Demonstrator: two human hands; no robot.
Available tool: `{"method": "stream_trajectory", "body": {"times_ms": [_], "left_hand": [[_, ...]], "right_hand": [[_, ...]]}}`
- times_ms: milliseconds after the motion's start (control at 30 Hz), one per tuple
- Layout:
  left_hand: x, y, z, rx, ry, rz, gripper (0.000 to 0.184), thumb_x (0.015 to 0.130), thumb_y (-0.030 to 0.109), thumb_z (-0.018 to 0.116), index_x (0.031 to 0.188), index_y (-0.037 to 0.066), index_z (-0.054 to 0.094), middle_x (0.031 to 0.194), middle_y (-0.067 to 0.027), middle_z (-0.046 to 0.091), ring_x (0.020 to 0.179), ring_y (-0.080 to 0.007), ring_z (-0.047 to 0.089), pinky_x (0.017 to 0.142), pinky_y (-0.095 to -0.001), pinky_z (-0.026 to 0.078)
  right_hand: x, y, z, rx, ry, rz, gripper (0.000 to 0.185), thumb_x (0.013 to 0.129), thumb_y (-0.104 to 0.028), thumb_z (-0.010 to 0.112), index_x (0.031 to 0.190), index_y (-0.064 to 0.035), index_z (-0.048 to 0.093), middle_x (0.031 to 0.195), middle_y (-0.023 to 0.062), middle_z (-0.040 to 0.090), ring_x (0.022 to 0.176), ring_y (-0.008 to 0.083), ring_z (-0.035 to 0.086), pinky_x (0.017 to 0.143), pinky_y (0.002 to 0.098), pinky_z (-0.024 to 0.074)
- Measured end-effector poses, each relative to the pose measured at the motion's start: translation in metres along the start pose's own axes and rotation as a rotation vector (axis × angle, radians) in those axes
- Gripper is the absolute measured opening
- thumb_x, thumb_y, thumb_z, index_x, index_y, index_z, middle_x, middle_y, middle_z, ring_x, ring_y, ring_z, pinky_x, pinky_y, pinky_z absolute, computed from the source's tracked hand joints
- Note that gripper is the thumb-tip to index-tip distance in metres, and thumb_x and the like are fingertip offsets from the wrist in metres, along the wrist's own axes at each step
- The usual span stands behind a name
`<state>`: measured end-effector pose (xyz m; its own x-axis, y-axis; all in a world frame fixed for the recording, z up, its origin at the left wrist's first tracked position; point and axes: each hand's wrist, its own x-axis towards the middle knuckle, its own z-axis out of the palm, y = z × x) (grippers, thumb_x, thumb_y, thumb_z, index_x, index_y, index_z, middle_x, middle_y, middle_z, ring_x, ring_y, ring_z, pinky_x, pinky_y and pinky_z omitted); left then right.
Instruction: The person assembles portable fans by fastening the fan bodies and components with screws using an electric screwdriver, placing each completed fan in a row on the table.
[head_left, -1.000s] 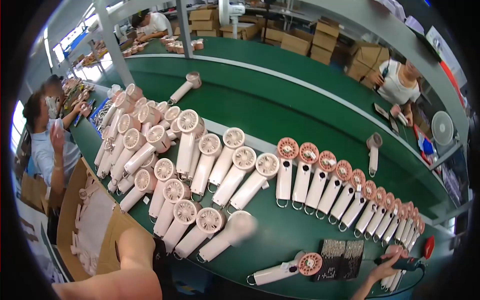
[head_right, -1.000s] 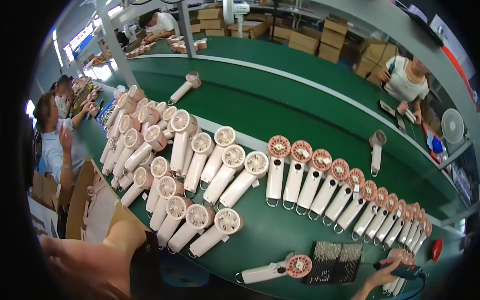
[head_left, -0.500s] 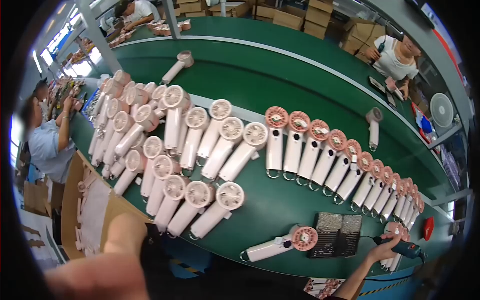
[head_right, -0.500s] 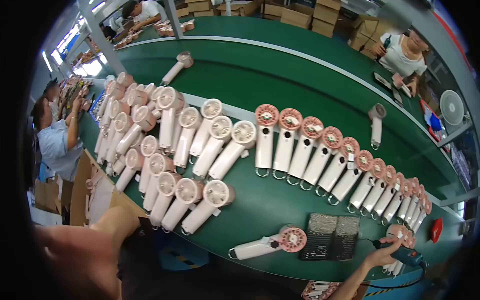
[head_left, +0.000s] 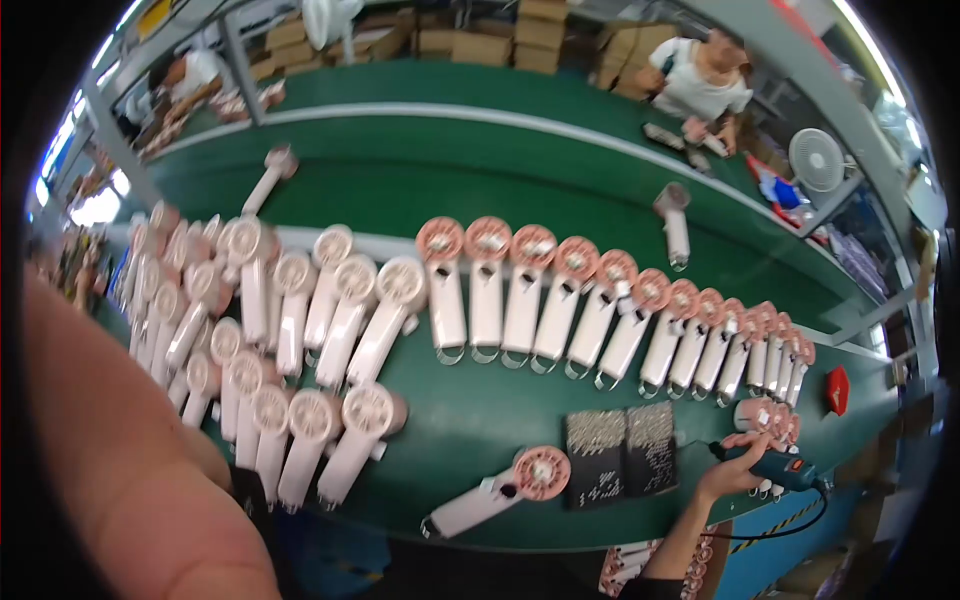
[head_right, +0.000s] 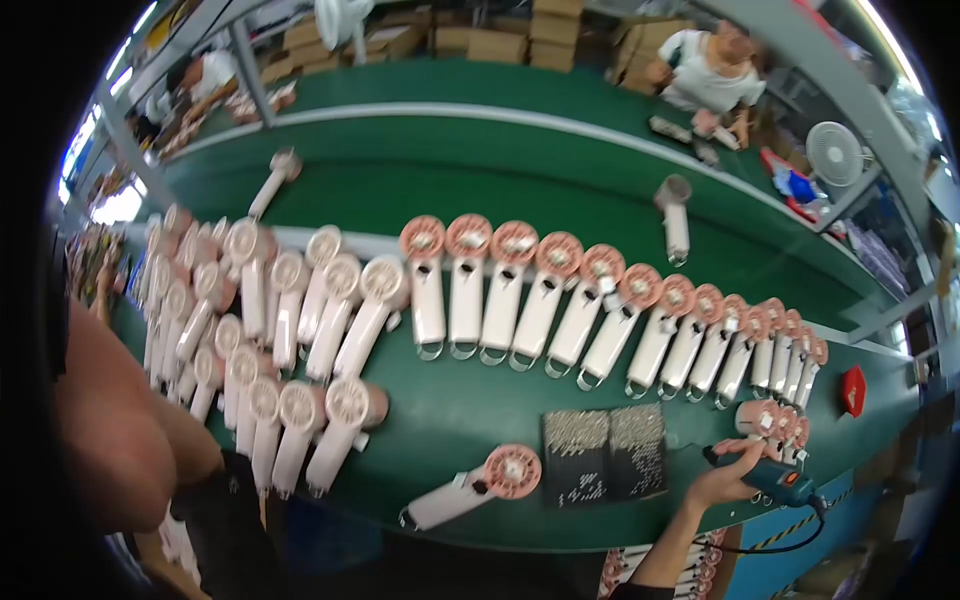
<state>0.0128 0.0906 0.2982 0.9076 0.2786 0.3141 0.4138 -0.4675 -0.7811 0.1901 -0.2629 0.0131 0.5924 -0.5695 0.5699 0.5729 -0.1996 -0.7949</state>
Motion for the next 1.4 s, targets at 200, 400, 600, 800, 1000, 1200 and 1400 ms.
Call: {"method": "stream_trajectory", "body": {"times_ms": [200, 400, 600, 800, 1000, 1200, 1400], "left_hand": [[0.075, -0.008, 0.002, -0.249, 0.517, -0.252, 0.035, 0.096, 0.037, 0.044, 0.107, 0.005, 0.054, 0.092, -0.0169, 0.059, 0.081, -0.0328, 0.061, 0.071, -0.0415, 0.052], [0.083, -0.048, -0.002, -0.493, 0.996, -0.621, 0.037, 0.096, 0.038, 0.045, 0.111, 0.005, 0.052, 0.096, -0.0178, 0.058, 0.083, -0.0329, 0.061, 0.073, -0.0421, 0.051], [0.095, -0.029, -0.034, -0.131, 1.296, -0.192, 0.040, 0.095, 0.040, 0.045, 0.115, 0.005, 0.049, 0.100, -0.0186, 0.057, 0.086, -0.0330, 0.060, 0.076, -0.0427, 0.050], [0.128, -0.014, -0.032, -0.387, 1.434, -0.086, 0.044, 0.095, 0.041, 0.046, 0.119, 0.005, 0.046, 0.105, -0.0195, 0.056, 0.088, -0.0332, 0.059, 0.079, -0.0434, 0.049], [0.139, 0.034, -0.007, -0.670, 1.509, 0.183, 0.048, 0.094, 0.043, 0.047, 0.123, 0.005, 0.043, 0.109, -0.0204, 0.055, 0.091, -0.0333, 0.059, 0.081, -0.0440, 0.049], [0.117, 0.070, 0.020, -1.016, 1.464, 0.353, 0.052, 0.094, 0.044, 0.047, 0.127, 0.005, 0.041, 0.113, -0.0213, 0.054, 0.093, -0.0334, 0.058, 0.084, -0.0446, 0.048], [0.029, 0.013, 0.073, -0.941, 1.284, 0.283, 0.057, 0.093, 0.046, 0.048, 0.132, 0.005, 0.038, 0.117, -0.0221, 0.053, 0.095, -0.0336, 0.058, 0.087, -0.0452, 0.047]], "right_hand": [[-0.002, 0.012, -0.008, -0.015, 0.116, -0.014, 0.028, 0.097, -0.020, 0.045, 0.072, -0.0053, 0.043, 0.055, 0.0041, 0.044, 0.045, 0.0128, 0.044, 0.043, 0.0264, 0.0395], [0.149, -0.074, 0.019, -0.240, -0.051, -0.505, 0.014, 0.095, -0.014, 0.048, 0.089, -0.0015, 0.049, 0.063, 0.0066, 0.048, 0.051, 0.0142, 0.047, 0.047, 0.0272, 0.0419], [0.009, -0.079, 0.059, -0.473, -0.257, -0.249, 0.010, 0.095, -0.011, 0.049, 0.094, -0.0015, 0.052, 0.072, 0.0087, 0.055, 0.057, 0.0153, 0.052, 0.052, 0.0273, 0.0443], [0.003, -0.002, -0.005, 0.058, 0.015, 0.041, 0.022, 0.094, -0.020, 0.049, 0.080, -0.0030, 0.050, 0.063, 0.0086, 0.053, 0.056, 0.0186, 0.054, 0.055, 0.0282, 0.0456], [-0.007, -0.001, -0.006, 0.073, 0.120, 0.021, 0.016, 0.093, -0.015, 0.047, 0.086, -0.0007, 0.046, 0.062, 0.0069, 0.049, 0.052, 0.0152, 0.047, 0.052, 0.0279, 0.0430], [-0.006, 0.001, -0.013, 0.163, 0.042, 0.062, 0.017, 0.094, -0.009, 0.044, 0.107, -0.0003, 0.038, 0.067, 0.0068, 0.044, 0.052, 0.0140, 0.045, 0.055, 0.0285, 0.0435], [0.001, 0.016, -0.028, -0.137, 0.049, -0.045, 0.027, 0.094, -0.020, 0.048, 0.072, -0.0038, 0.048, 0.059, 0.0029, 0.047, 0.051, 0.0121, 0.044, 0.056, 0.0238, 0.0402]]}}
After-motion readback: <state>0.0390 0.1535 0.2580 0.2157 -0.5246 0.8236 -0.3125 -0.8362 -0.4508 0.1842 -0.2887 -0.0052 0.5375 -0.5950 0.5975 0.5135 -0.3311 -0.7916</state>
